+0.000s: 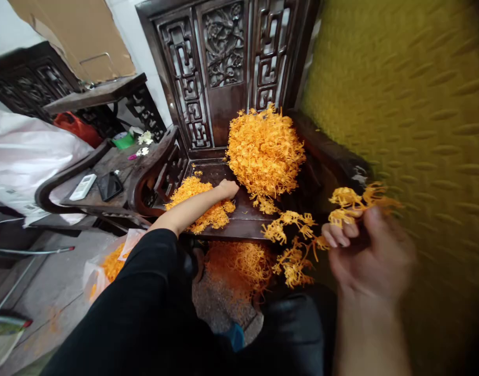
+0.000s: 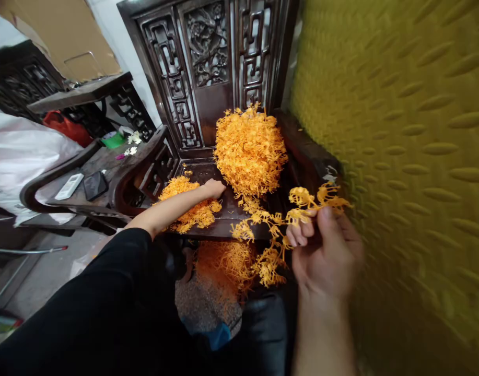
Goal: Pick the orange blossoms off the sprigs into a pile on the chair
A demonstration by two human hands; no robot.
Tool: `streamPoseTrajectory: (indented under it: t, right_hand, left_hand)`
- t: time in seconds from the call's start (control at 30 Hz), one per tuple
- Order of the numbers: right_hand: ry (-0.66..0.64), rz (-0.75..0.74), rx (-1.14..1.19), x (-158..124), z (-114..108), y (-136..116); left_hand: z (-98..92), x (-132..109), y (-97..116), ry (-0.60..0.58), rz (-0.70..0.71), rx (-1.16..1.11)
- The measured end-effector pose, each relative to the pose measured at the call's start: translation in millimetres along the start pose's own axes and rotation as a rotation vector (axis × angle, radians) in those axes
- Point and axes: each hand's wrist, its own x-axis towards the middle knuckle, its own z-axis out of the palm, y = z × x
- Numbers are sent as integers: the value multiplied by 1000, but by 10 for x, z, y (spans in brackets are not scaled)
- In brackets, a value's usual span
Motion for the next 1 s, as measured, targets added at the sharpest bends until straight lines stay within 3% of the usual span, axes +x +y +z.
streamPoseTrajectory:
  t: [0.23, 0.4, 0.53, 0.63, 0.73, 0.8, 0.9, 1.0]
  right_hand:
    - [0, 27, -22, -18, 66, 16]
    - [-59, 39, -25, -9, 111, 86]
    - [-167, 117, -10, -31, 215, 141]
    - [-190, 87, -56, -99, 299, 186]
    - [-254, 114, -174, -184, 345, 281]
    - [-374, 156, -330, -228, 357, 366]
    - [-571, 164, -579, -274, 389, 467]
    - [-675, 141, -715, -327, 470, 499]
  left_hand:
    - [-252, -233, -246, 64, -36, -69]
    - [-447, -776, -342, 263, 32, -197]
    - [-460, -1355, -219, 420, 183, -337]
    - [-432, -1701, -55, 503, 244, -617]
    - [-425, -1975, 134, 437, 335, -1147]
    - [-430, -2141, 246, 355, 449, -1433]
    - [-431, -2350, 339, 450, 559, -1482]
    - [-402, -2494, 326, 607, 541, -1376]
